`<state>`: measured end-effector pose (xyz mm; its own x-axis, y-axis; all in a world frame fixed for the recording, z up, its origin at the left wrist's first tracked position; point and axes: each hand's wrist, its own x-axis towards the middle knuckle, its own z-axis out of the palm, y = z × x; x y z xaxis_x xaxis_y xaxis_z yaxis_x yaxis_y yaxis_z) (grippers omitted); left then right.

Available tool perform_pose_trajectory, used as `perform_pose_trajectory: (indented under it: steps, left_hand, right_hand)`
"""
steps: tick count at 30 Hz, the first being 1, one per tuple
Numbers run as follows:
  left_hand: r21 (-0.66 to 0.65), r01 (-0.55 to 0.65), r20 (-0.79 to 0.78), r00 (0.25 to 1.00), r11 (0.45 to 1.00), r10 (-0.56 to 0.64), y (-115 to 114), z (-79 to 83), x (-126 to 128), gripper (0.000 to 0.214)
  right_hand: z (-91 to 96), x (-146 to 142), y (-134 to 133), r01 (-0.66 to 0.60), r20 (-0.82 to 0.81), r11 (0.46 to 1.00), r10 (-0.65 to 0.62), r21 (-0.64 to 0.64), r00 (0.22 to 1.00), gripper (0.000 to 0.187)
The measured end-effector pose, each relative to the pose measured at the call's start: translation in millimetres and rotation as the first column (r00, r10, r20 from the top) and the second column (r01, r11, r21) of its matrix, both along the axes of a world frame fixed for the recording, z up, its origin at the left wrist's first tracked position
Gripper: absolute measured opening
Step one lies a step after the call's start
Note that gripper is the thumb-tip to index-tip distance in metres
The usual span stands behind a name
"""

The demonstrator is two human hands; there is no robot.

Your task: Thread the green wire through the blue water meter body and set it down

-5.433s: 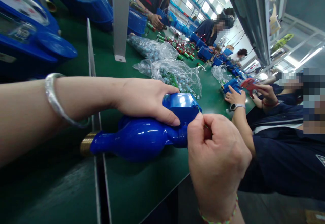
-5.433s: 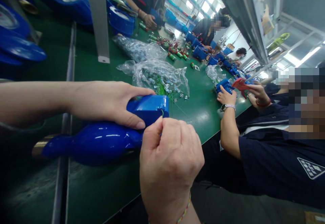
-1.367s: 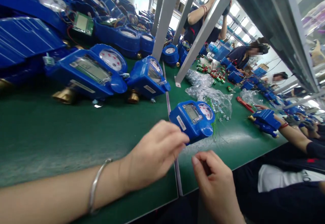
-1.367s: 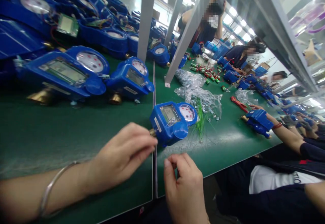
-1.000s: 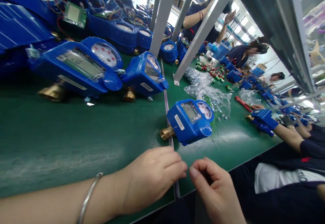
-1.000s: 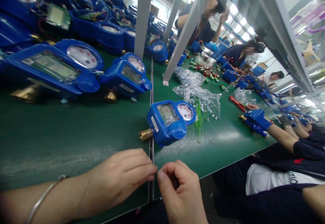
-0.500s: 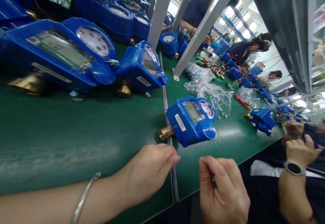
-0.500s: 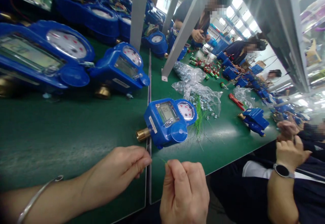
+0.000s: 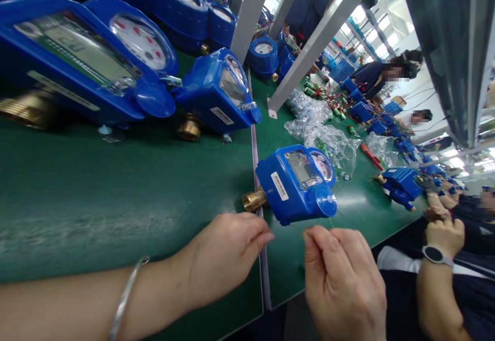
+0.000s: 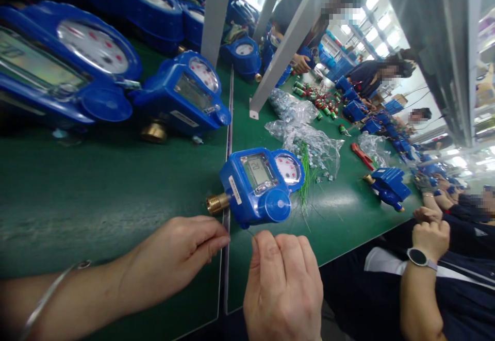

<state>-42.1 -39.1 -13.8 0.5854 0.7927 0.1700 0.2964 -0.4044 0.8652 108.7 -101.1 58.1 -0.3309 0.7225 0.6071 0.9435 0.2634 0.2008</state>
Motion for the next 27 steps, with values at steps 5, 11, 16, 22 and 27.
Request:
perform_pose_trajectory:
  steps: [5,11,16,22,27]
  left_hand:
    - [0.004,-0.002,0.001,1.0,1.0,0.002,1.1,0.2,2.4,0.026]
    - [0.004,-0.018,0.008,1.0,1.0,0.018,2.0,0.6,2.0,0.023]
    - [0.018,-0.033,0.061,0.998,0.999,0.032,0.8,-2.0,2.1,0.019]
    - [0.057,-0.03,0.072,0.997,0.998,0.026,0.8,-5.4,3.8,0.021]
    - [0.056,-0.039,0.063,0.997,0.998,0.036,2.5,-3.4,4.8,0.021]
  right_hand:
    - [-0.8,2.0,1.2,-0.003,0.002,0.999,0.003,-0.033,1.0,0.009]
    - [-1.6,1.1,1.9,-0.004,0.007,0.999,0.004,-0.044,1.0,0.01]
    - [-4.4,-1.1,1.5,0.031,0.049,0.999,-0.032,0.014,0.998,0.008]
    - [-14.2,1.1,-5.9,0.04,0.139,0.999,-0.043,0.024,0.989,0.013]
    - [-21.4,5.0,-6.9,0.023,0.168,0.998,-0.012,-0.06,0.986,0.018]
